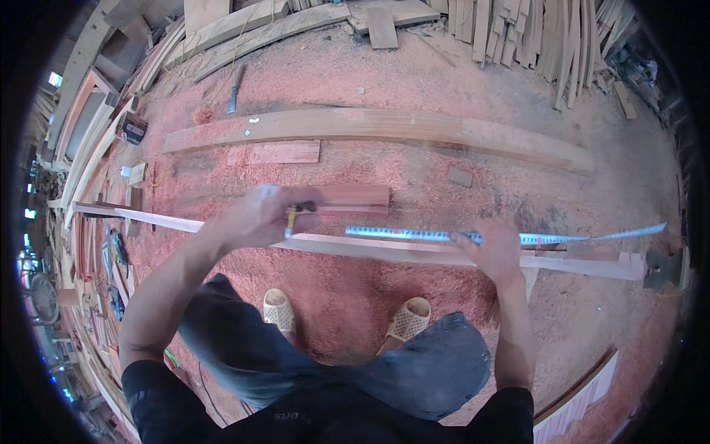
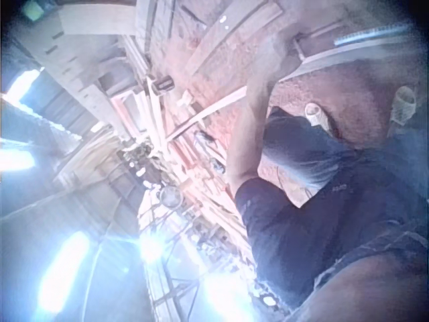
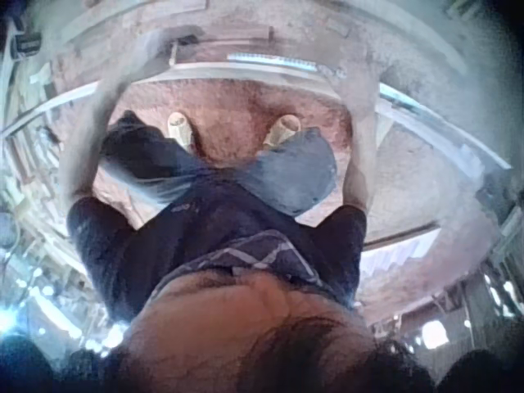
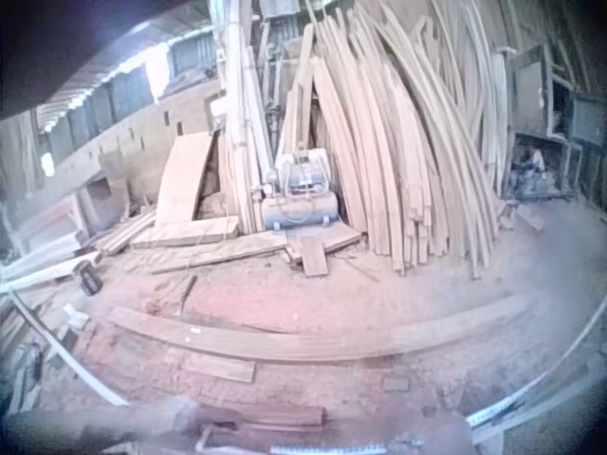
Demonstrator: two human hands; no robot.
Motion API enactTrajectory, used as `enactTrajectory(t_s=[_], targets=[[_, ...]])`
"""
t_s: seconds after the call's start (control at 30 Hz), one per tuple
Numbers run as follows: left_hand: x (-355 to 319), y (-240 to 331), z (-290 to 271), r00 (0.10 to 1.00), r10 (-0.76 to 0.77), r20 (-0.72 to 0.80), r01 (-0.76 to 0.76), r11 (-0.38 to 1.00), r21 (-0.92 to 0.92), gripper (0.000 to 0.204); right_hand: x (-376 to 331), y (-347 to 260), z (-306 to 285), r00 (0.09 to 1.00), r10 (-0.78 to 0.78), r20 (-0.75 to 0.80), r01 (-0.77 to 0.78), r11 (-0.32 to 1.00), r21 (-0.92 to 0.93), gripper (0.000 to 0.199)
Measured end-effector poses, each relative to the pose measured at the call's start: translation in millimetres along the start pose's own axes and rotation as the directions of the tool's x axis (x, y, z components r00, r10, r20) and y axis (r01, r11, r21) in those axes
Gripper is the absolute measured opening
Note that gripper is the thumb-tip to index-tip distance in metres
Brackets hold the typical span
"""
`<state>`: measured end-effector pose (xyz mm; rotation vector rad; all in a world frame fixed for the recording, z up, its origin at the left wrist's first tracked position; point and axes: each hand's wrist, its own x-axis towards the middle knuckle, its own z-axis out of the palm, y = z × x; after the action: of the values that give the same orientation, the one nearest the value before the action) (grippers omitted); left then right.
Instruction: The person measures and marks a long wooden plank using a tape measure and pencil. They repeatedly position the tape measure along the plank, mark measurement points, and adjust the tape to continue marking along the length.
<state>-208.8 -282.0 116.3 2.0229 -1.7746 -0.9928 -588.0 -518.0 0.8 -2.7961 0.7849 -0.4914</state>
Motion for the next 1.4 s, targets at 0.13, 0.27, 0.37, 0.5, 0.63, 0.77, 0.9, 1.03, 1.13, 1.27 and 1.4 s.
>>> enactTrajectory(t_s=[0.13, 0.27, 0.37, 0.5, 0.63, 0.77, 0.9, 1.03, 1.13, 1.27, 1.4], targets=[[47, 30, 69, 0.978, 0.131, -0.16, -0.133, 0.991, -0.004, 0.045, -24, 4, 21, 0.992, 0.125, -0.006, -0.124, 0.989, 0.079, 0.046], [64, 38, 137, 0.947, 0.069, -0.313, -0.046, 0.996, 0.079, 0.048, -35, 6, 24, 0.989, 0.117, -0.09, -0.106, 0.987, 0.121, 0.044], [72, 38, 166, 0.845, 0.094, -0.526, -0.088, 0.995, 0.037, 0.041, -35, 10, 25, 0.988, 0.066, -0.141, -0.041, 0.983, 0.179, 0.044], [70, 39, 179, 0.909, 0.046, -0.414, 0.014, 0.99, 0.139, 0.028, -32, 25, 13, 0.998, 0.055, -0.043, -0.048, 0.988, 0.15, 0.045], [71, 40, 186, 0.898, 0.016, -0.44, 0.016, 0.998, 0.068, 0.024, -36, 32, 5, 0.999, 0.033, 0.002, -0.033, 0.986, 0.162, 0.045], [72, 37, 190, 0.903, 0.006, -0.429, -0.006, 1.0, 0.001, 0.023, -36, 30, 4, 0.997, 0.055, 0.049, -0.062, 0.986, 0.157, 0.048], [71, 35, 192, 0.892, 0.046, -0.449, -0.027, 0.998, 0.048, 0.023, -19, 34, -28, 0.944, 0.148, 0.295, -0.148, 0.989, -0.022, 0.057], [72, 35, 193, 0.891, 0.036, -0.453, -0.028, 0.999, 0.025, 0.022, 18, 36, -91, 0.816, 0.273, 0.51, -0.166, 0.955, -0.245, 0.067], [74, 34, 194, 0.881, 0.053, -0.47, -0.062, 0.998, -0.004, 0.022, 38, 18, -136, 0.757, 0.339, 0.558, -0.093, 0.902, -0.422, 0.07], [73, 33, 192, 0.871, 0.042, -0.49, -0.069, 0.997, -0.038, 0.018, 65, 13, -203, 0.593, 0.514, 0.62, -0.127, 0.82, -0.558, 0.067], [74, 33, 189, 0.884, 0.009, -0.467, -0.062, 0.993, -0.099, 0.017, 52, 8, -273, 0.767, 0.416, 0.488, 0.066, 0.706, -0.705, 0.055]])
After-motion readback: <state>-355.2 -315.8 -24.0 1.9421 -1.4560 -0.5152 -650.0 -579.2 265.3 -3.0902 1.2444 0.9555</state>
